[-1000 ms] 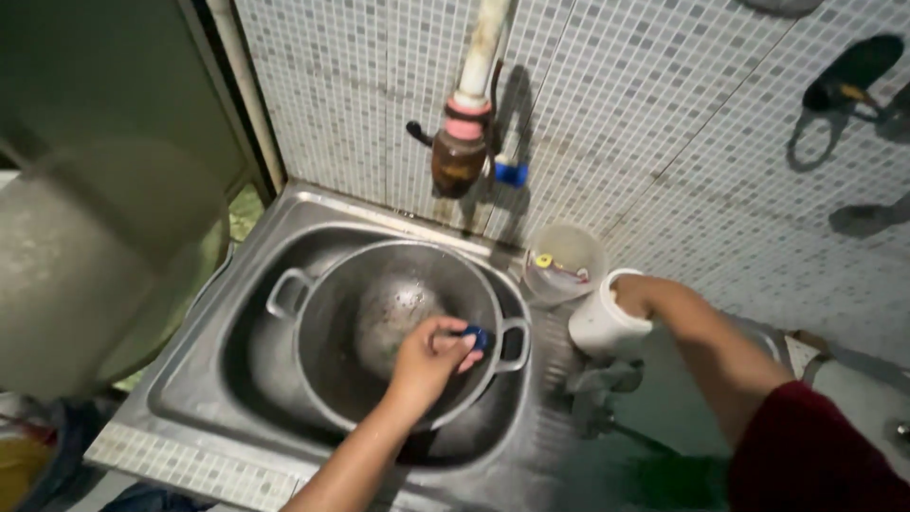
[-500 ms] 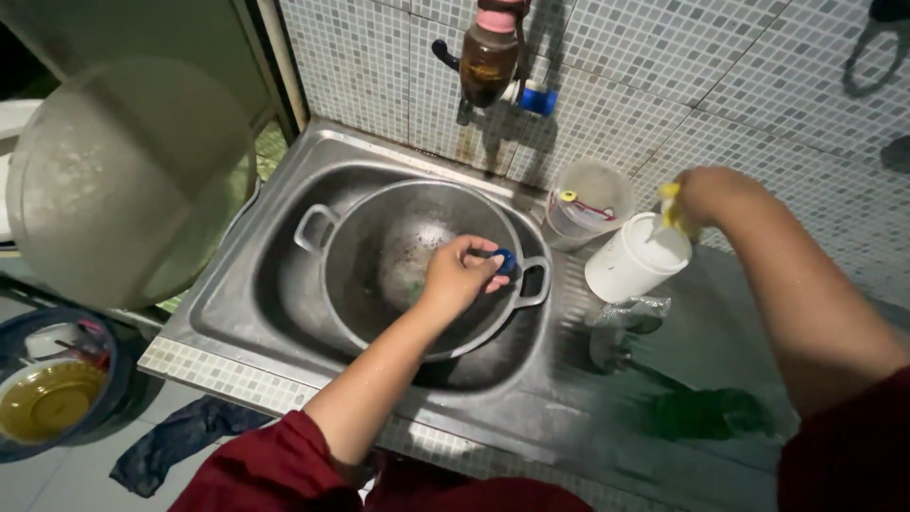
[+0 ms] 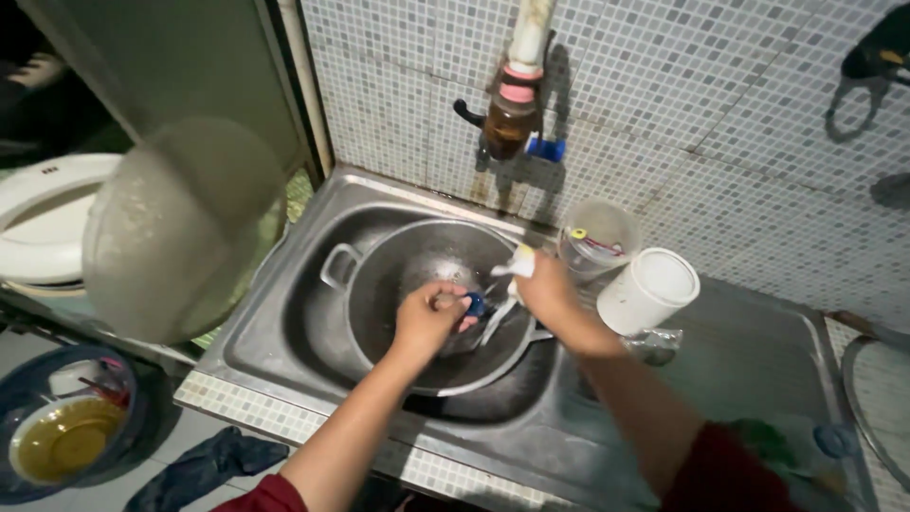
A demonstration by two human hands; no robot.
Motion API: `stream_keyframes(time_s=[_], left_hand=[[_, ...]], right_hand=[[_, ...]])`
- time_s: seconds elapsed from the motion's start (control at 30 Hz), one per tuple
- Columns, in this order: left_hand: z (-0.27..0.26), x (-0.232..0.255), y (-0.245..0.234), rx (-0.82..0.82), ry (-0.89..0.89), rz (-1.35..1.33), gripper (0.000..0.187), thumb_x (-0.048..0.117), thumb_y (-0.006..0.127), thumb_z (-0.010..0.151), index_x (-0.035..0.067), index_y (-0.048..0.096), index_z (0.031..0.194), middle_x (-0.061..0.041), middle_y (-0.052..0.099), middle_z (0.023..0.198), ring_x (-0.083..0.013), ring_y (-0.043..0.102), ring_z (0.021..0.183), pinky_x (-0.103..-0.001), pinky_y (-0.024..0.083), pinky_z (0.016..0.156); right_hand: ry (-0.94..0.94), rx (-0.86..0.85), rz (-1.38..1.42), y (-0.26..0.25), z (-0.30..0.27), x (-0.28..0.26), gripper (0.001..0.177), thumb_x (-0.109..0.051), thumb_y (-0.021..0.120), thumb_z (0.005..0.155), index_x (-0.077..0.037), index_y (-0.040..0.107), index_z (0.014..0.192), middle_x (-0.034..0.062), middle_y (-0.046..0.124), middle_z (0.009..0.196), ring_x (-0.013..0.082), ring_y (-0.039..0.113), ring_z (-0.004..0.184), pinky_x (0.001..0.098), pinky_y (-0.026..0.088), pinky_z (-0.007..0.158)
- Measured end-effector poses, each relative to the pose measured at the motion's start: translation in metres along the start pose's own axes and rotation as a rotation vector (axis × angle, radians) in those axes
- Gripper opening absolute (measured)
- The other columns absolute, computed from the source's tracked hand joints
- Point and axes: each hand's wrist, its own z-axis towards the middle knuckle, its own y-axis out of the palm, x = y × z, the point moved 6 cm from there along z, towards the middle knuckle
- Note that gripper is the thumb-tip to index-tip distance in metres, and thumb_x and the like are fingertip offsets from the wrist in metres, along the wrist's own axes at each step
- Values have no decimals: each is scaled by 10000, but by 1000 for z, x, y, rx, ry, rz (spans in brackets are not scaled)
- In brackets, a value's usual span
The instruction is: Washing a large metal pot and other items in a sink.
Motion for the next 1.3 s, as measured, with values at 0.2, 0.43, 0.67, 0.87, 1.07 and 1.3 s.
stream_keyframes(time_s=[0.2,0.43,0.67,0.87,1.07,1.3], left_hand=[[-2,15,-14,-48,-45,29,229,40,769,864,-56,710,1063,-138,765,789,-159,755,680,-244,586,580],[6,6,-14,-150,-93,43,231,43,777,874,-44,715,1078,-170,773,796,-169,726,663,-243,551,576],[19,-19,-5,-177,-276,-86,234,25,722,886,-46,685,1106,-159,779,894,-224,777,754,-264,626,660],[27,-21,11,-241,-205,3,229,13,692,883,-45,692,1104,-158,780,873,-204,782,749,-260,620,654],[17,-15,36,-309,-150,161,207,29,734,880,-54,717,1068,-165,768,811,-197,774,718,-260,590,607],[5,-42,76,-396,-277,64,230,66,765,858,-24,719,1064,-118,772,826,-168,768,714,-257,615,626]], right_hand=[[-105,-260,523,59,-29,-27,447,-30,535,873,-50,614,1312,114,751,1038,258,747,863,348,598,687],[190,-728,855,43,-56,-63,423,-57,470,928,-96,589,1331,73,746,1032,158,734,811,263,511,557],[240,-657,810,58,-61,-4,428,-85,509,940,-67,586,1361,91,738,1043,161,716,804,279,540,555],[188,-382,641,12,-85,9,463,-47,548,889,-88,534,1350,85,711,1016,175,660,699,285,553,548],[-14,-187,634,-7,-104,41,530,-61,534,831,-96,533,1359,118,648,1133,201,637,862,345,508,669],[585,-502,2128,1,-152,45,505,-478,545,970,-28,596,1194,64,625,937,164,563,791,318,456,707]])
